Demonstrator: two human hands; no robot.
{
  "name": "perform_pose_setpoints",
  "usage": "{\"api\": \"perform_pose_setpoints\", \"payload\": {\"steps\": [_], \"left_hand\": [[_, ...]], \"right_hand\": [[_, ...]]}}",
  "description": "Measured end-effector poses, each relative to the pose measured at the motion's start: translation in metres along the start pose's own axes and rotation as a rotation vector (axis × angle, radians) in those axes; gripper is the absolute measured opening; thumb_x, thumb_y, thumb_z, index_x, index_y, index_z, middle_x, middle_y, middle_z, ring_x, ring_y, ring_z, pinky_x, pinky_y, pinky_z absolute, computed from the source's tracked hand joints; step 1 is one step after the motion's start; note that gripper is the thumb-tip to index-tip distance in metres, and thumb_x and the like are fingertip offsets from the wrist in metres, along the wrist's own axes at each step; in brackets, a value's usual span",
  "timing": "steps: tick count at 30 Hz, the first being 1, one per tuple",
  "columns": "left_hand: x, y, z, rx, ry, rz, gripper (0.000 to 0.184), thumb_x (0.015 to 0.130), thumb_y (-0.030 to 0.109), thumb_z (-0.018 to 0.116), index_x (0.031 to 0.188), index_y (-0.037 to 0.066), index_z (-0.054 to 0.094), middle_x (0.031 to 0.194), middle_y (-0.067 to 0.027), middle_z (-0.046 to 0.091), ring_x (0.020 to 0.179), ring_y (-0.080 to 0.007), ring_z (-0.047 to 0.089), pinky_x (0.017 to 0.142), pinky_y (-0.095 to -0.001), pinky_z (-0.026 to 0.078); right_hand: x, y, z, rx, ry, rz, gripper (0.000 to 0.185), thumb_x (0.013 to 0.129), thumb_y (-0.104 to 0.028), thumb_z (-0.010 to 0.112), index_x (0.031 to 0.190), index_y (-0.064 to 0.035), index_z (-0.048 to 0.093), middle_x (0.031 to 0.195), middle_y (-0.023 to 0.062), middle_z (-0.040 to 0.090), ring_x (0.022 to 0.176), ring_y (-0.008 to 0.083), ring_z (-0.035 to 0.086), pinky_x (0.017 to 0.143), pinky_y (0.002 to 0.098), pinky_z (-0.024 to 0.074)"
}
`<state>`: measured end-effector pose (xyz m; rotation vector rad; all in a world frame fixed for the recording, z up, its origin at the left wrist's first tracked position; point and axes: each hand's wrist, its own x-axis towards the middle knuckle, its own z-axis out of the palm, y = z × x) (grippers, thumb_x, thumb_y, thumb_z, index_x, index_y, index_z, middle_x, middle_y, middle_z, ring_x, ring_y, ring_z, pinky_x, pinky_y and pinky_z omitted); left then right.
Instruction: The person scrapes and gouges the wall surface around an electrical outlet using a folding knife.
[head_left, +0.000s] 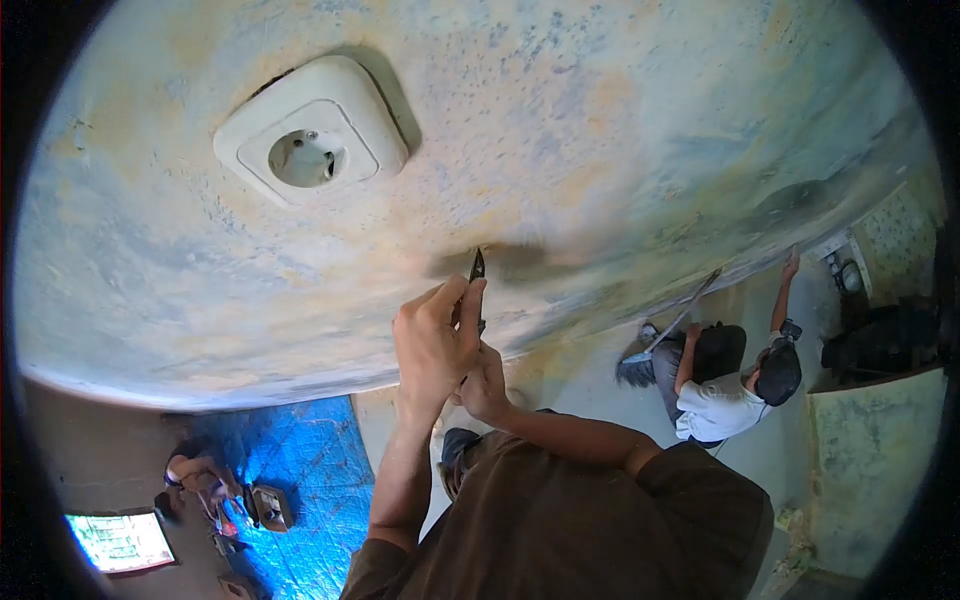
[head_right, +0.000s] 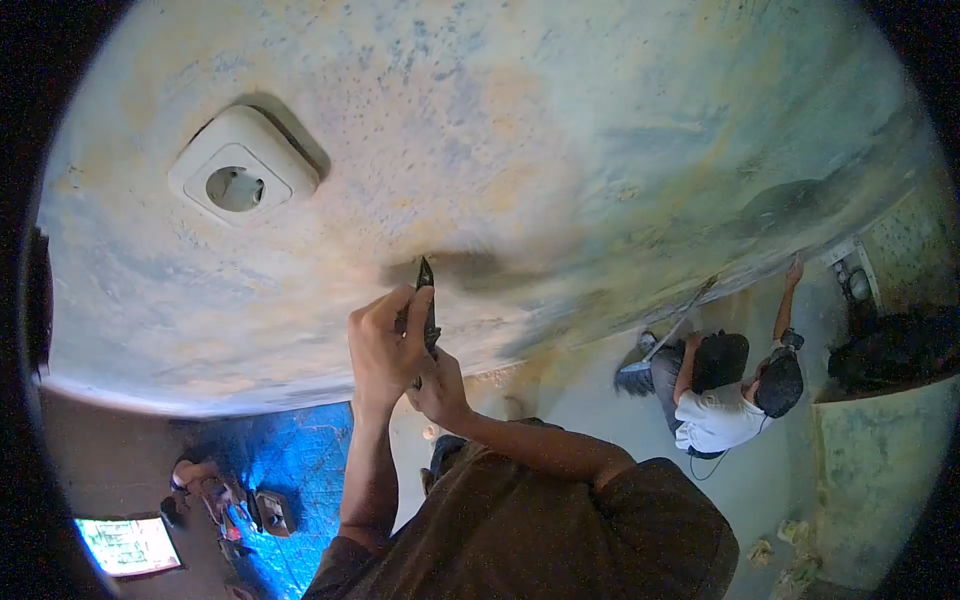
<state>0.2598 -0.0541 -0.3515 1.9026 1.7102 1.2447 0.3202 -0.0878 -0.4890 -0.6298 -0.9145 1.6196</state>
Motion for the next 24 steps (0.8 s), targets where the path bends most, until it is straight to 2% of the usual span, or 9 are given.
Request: {"api": "perform_pose_setpoints", "payload": {"steps": [7,10,16,24], "left_hand": [[0.006,0.001,0.004,-0.004,-0.015,0.044,0.029,0.089,0.009,0.067,0.068,-0.002,0.051,0.054,-0.0146,0.045,0.045,-0.0206,0.034,0.046,-0.0338,0.033],[-0.003,-0.004,0.006,-0.017,0.058,0.014,0.03,0.089,0.009,0.067,0.067,-0.003,0.051,0.052,-0.0124,0.041,0.046,-0.0174,0.032,0.045,-0.0326,0.03],[-0.009,-0.011,0.008,-0.108,0.019,-0.018,0.029,0.09,0.009,0.066,0.068,-0.003,0.051,0.053,-0.0086,0.037,0.05,-0.01,0.029,0.045,-0.0299,0.026],[0.001,-0.018,0.009,-0.161,-0.013,0.003,0.031,0.091,0.01,0.065,0.068,-0.002,0.049,0.053,-0.0118,0.042,0.047,-0.0154,0.032,0.045,-0.0323,0.029]], "right_hand": [[-0.002,-0.003,-0.003,0.065,-0.006,0.034,0.035,0.103,-0.036,0.046,0.094,-0.0021,0.047,0.059,-0.001,0.046,0.045,0.0064,0.044,0.041,0.0243,0.0329],[-0.006,-0.006,0.0,0.029,-0.017,0.06,0.035,0.103,-0.037,0.045,0.094,-0.0035,0.047,0.059,-0.002,0.045,0.045,0.0055,0.043,0.041,0.0238,0.0325],[-0.012,-0.013,-0.014,0.017,-0.075,0.161,0.031,0.104,-0.035,0.044,0.092,-0.0058,0.045,0.061,-0.0021,0.044,0.044,0.006,0.039,0.041,0.024,0.0312],[-0.002,-0.014,-0.023,0.127,-0.216,0.133,0.027,0.105,-0.031,0.042,0.092,-0.0078,0.041,0.06,-0.002,0.043,0.045,0.0057,0.037,0.042,0.0239,0.03]]}}
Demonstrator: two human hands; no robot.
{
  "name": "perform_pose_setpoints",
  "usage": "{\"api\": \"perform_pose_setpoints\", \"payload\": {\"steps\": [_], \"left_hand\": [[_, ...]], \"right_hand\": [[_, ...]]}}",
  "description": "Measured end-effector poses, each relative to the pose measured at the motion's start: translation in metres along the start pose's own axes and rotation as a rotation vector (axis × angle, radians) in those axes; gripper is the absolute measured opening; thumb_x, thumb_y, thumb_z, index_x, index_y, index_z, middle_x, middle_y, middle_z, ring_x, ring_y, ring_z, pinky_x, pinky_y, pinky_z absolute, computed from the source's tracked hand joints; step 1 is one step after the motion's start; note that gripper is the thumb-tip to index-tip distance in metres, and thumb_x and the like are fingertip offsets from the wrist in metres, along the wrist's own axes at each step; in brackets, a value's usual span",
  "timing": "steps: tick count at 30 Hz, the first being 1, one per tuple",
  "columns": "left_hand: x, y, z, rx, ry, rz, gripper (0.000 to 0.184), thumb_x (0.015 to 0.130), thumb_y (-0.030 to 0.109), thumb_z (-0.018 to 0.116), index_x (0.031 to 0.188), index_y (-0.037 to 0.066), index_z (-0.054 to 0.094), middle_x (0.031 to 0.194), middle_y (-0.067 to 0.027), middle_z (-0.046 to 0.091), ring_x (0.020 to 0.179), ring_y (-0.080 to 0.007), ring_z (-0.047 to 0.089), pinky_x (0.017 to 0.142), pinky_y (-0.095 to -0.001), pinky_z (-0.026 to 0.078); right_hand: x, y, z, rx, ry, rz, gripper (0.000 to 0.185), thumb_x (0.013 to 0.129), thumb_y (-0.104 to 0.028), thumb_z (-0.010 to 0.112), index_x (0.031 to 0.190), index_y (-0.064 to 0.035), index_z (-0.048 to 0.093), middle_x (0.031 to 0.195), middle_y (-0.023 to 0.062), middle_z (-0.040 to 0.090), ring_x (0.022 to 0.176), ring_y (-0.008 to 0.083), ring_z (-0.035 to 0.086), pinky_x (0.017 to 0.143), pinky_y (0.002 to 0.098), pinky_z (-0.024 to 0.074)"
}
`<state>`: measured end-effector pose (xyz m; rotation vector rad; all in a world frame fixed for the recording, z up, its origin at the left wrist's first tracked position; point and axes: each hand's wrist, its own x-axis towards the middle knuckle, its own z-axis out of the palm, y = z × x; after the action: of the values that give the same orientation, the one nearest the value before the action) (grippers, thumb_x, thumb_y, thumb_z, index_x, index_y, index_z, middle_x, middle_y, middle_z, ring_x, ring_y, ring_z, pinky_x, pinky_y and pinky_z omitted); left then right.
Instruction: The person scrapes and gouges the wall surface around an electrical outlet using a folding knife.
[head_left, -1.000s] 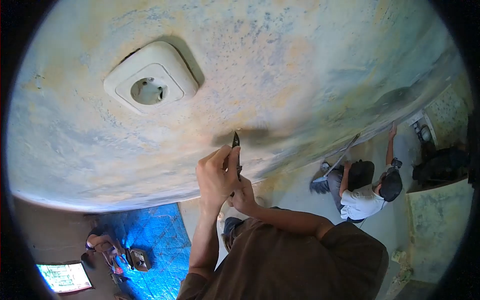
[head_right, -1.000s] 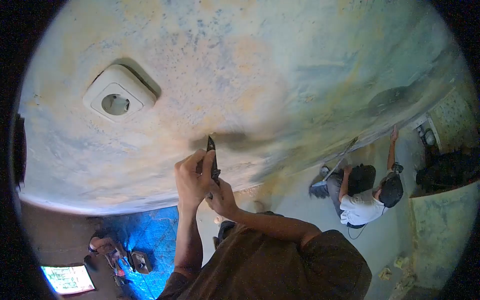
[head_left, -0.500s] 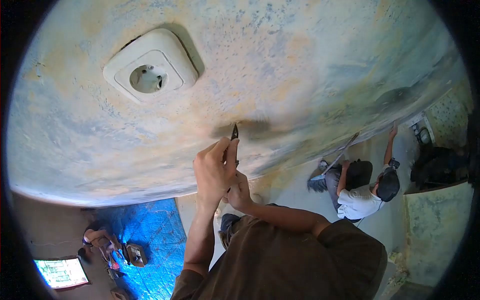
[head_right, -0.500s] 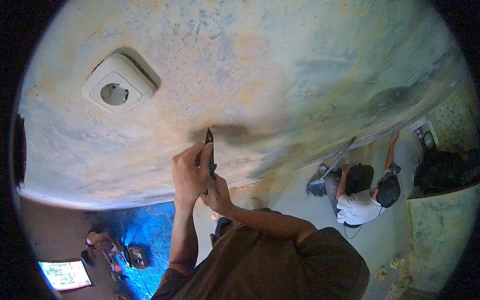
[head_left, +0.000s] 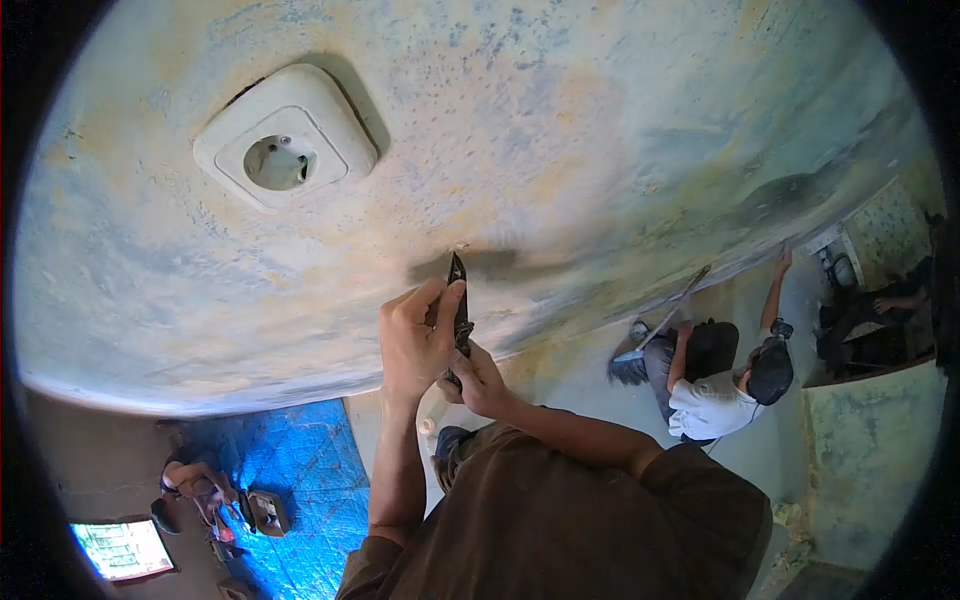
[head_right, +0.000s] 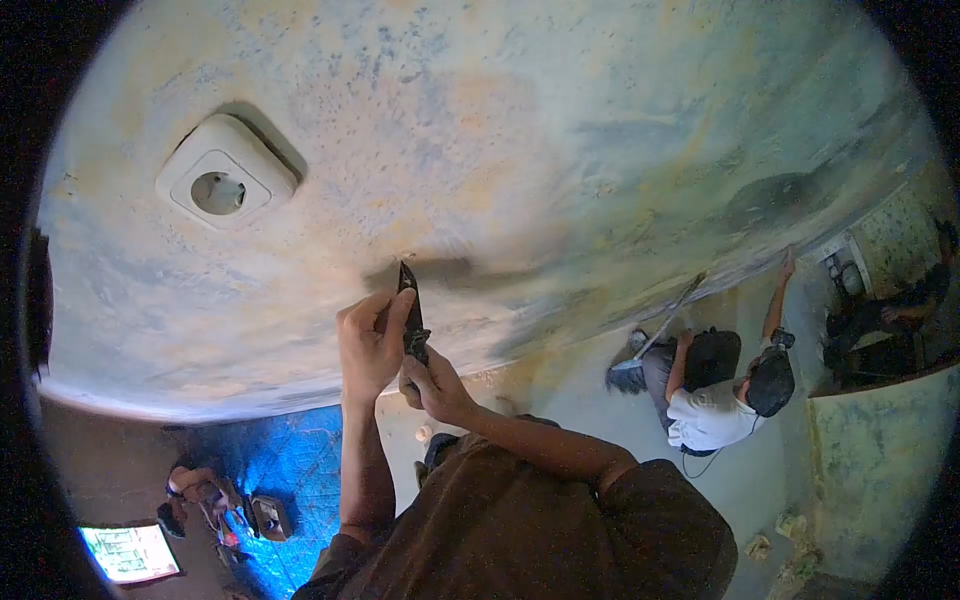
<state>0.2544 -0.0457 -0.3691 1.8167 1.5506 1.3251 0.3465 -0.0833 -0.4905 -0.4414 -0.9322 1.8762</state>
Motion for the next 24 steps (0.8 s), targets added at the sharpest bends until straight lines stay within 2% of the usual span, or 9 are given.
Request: {"api": "perform_pose_setpoints", "payload": {"steps": [6,13,19,22,24], "left_hand": [[0.003,0.003,0.005,-0.002,0.008,0.003,0.029,0.091,0.009,0.065,0.069,-0.002,0.049,0.053,-0.0122,0.042,0.047,-0.0153,0.032,0.045,-0.0325,0.029],[0.007,0.004,-0.004,0.059,0.042,0.014,0.025,0.088,0.006,0.068,0.07,-0.002,0.052,0.053,-0.0132,0.044,0.045,-0.0176,0.035,0.045,-0.033,0.031],[0.012,0.0,-0.009,0.116,-0.008,0.062,0.024,0.087,0.007,0.068,0.07,-0.001,0.053,0.055,-0.0145,0.048,0.045,-0.0255,0.041,0.046,-0.0359,0.034],[0.012,-0.001,-0.009,0.131,-0.019,0.062,0.024,0.088,0.006,0.066,0.07,-0.003,0.052,0.056,-0.0125,0.043,0.05,-0.0179,0.034,0.048,-0.0329,0.031],[0.011,0.0,-0.009,0.164,-0.016,0.073,0.022,0.088,0.007,0.067,0.072,-0.003,0.055,0.057,-0.0134,0.044,0.05,-0.0184,0.037,0.048,-0.0331,0.033]], "right_hand": [[0.005,0.0,-0.002,-0.137,0.028,-0.072,0.022,0.106,-0.027,0.039,0.098,-0.0057,0.041,0.06,-0.0015,0.042,0.045,0.0059,0.036,0.042,0.0245,0.0305],[0.019,0.019,0.014,-0.012,0.002,-0.138,0.026,0.106,-0.031,0.039,0.102,-0.0057,0.042,0.066,-0.0009,0.044,0.049,0.0059,0.039,0.044,0.0236,0.0309],[0.022,0.016,0.013,0.048,-0.017,-0.081,0.029,0.105,-0.034,0.042,0.102,-0.0054,0.043,0.068,-0.0006,0.044,0.05,0.0062,0.041,0.045,0.0236,0.0337],[0.026,0.017,0.016,0.023,-0.079,-0.147,0.03,0.104,-0.036,0.045,0.102,-0.0057,0.043,0.068,0.0009,0.047,0.052,0.0078,0.046,0.046,0.0234,0.0366],[0.031,0.019,0.015,0.023,-0.132,-0.174,0.031,0.103,-0.037,0.048,0.103,-0.0063,0.044,0.069,0.0023,0.05,0.054,0.0093,0.05,0.047,0.0235,0.0392]]}}
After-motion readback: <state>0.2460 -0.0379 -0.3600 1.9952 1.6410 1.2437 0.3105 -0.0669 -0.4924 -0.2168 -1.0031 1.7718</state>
